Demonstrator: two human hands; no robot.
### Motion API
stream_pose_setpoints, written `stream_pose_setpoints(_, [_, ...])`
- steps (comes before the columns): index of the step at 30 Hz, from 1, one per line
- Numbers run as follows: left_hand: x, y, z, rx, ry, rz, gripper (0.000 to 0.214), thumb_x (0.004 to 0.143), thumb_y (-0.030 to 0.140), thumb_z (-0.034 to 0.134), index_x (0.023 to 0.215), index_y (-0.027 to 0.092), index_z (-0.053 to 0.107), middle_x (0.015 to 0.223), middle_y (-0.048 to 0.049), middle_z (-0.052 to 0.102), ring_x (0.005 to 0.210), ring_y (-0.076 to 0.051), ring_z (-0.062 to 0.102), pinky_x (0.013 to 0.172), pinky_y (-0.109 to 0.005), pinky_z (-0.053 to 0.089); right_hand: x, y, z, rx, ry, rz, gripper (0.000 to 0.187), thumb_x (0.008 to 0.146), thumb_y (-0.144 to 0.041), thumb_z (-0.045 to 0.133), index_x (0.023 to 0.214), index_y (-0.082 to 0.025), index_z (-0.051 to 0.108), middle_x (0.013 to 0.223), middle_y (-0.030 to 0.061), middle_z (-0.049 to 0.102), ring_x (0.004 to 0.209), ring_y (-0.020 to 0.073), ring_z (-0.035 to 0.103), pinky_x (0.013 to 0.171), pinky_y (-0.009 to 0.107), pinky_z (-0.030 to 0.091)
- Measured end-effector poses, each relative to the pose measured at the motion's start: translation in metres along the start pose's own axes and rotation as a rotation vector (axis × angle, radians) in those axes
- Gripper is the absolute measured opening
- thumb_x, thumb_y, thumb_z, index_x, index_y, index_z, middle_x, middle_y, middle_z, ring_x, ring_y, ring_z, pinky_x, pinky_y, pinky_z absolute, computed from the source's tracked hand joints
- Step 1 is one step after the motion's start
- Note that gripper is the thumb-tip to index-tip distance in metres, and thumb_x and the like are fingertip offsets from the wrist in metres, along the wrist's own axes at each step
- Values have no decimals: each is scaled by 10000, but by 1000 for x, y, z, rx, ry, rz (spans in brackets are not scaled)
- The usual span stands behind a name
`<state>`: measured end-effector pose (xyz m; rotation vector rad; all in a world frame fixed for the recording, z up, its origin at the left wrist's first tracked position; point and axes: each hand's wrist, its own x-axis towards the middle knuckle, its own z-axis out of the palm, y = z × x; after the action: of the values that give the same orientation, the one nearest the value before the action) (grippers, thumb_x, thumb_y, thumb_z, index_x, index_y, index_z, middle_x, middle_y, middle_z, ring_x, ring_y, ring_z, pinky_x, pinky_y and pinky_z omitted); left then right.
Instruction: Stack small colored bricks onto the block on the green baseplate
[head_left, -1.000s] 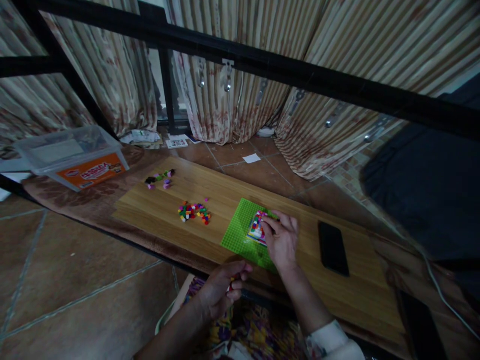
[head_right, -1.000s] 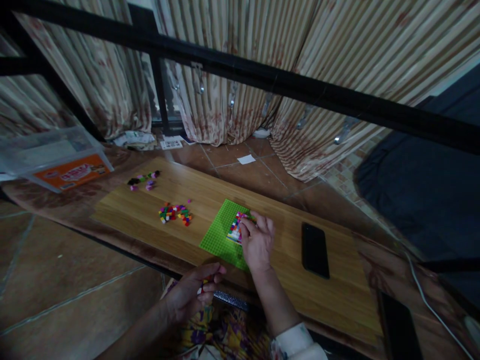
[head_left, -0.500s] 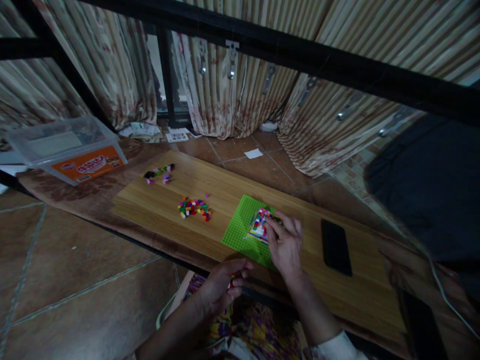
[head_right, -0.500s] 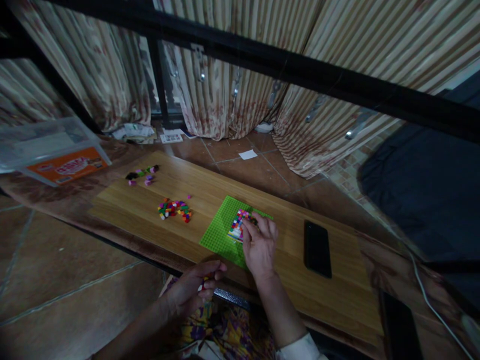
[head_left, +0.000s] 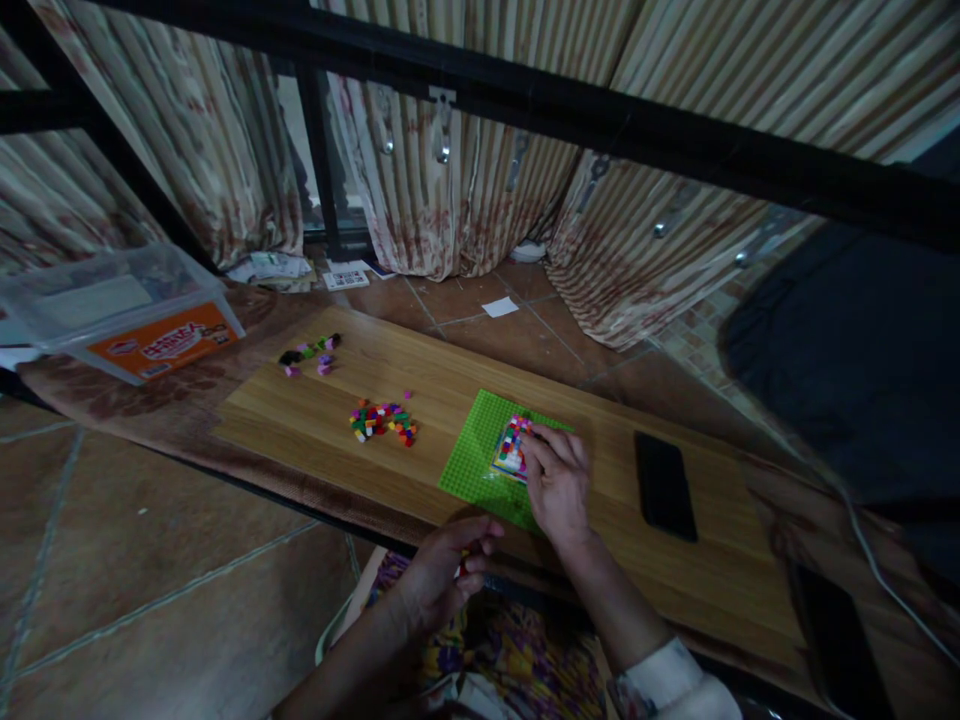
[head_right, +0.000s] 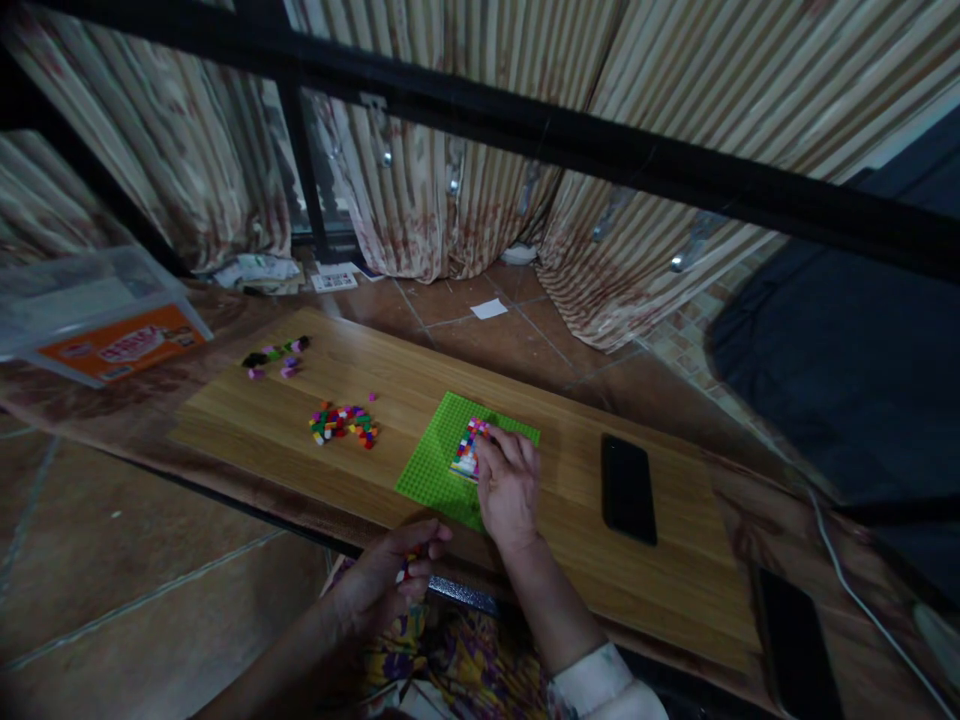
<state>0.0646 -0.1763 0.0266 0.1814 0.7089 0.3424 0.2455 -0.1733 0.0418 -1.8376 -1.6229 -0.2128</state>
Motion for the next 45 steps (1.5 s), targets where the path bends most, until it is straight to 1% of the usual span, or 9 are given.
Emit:
stream_pose_setpoints(5, [-4, 5, 10, -184, -7, 7, 273, 831, 322, 571, 861, 63, 655, 653, -17, 555, 479, -35, 441, 418, -137, 331, 1, 1, -6, 32, 7, 16, 263, 914, -263, 450, 1047, -268, 677, 1120, 41, 635, 991, 215, 513, 868, 387, 414])
stream_pose_setpoints(8, [-10, 11, 18, -264, -50, 48, 386, 871, 391, 494, 971, 50, 647, 846, -111, 655, 701, -126, 601, 649, -226, 492, -4, -7, -18, 81, 69, 68, 283, 919, -247, 438, 1110, -248, 646, 1113, 59, 638, 1013, 210, 529, 888, 388, 421])
stream_pose_setpoints(12, [-18, 16, 25, -325, -205, 68, 509, 886, 451, 436, 1150, 40, 582, 1115, -170, 628, 1019, -219, 590, 884, -314, 461, -23, -28, -38, 189, 44, 98, 234, 902, -244, 481, 1046, -244, 666, 1056, 57, 651, 1002, 202, 560, 886, 379, 443])
stream_pose_setpoints(18, [-19, 14, 26, -330, -261, 60, 580, 882, 526, 393, 1186, 63, 565, 1057, -143, 632, 898, -178, 601, 829, -274, 460, -54, -53, -52, 279, -255, -4, 239, 897, -247, 492, 1078, -274, 646, 1036, 48, 647, 972, 208, 564, 811, 377, 482])
stream_pose_setpoints(22, [-18, 11, 27, -299, -264, 22, 606, 867, 563, 391, 1188, 81, 569, 974, -119, 636, 808, -164, 594, 754, -264, 467, -57, -56, -48, 197, -316, -74, 275, 895, -259, 503, 1147, -269, 612, 1033, 49, 640, 953, 215, 551, 801, 390, 464])
stream_pose_setpoints(28, [-17, 6, 29, -292, -236, 15, 539, 868, 523, 436, 1142, 88, 599, 917, -93, 639, 796, -140, 594, 775, -247, 465, -58, -51, -41, 137, -246, -114, 209, 900, -271, 500, 1031, -249, 662, 935, 43, 654, 886, 207, 554, 772, 380, 450])
stream_pose_setpoints(31, [-16, 4, 27, -268, -232, 16, 529, 864, 517, 448, 1103, 76, 614, 934, -123, 653, 875, -188, 612, 836, -302, 462, -55, -45, -43, 147, -200, -60, 213, 905, -260, 494, 1033, -246, 665, 960, 46, 654, 888, 199, 554, 776, 369, 455])
stream_pose_setpoints(39, [-16, 3, 20, -240, -219, -14, 462, 872, 440, 479, 1093, 56, 611, 1125, -173, 636, 1064, -235, 588, 968, -349, 402, -14, -7, -38, 258, 41, 164, 185, 869, -329, 550, 914, -265, 717, 905, 33, 651, 886, 192, 576, 786, 352, 467])
stream_pose_setpoints(45, [-14, 3, 13, -244, -197, -17, 428, 868, 413, 495, 1089, 67, 613, 1108, -172, 644, 1021, -219, 612, 917, -322, 434, 9, 13, -19, 211, 28, 154, 156, 827, -348, 600, 856, -275, 734, 902, 28, 638, 889, 197, 548, 803, 364, 430])
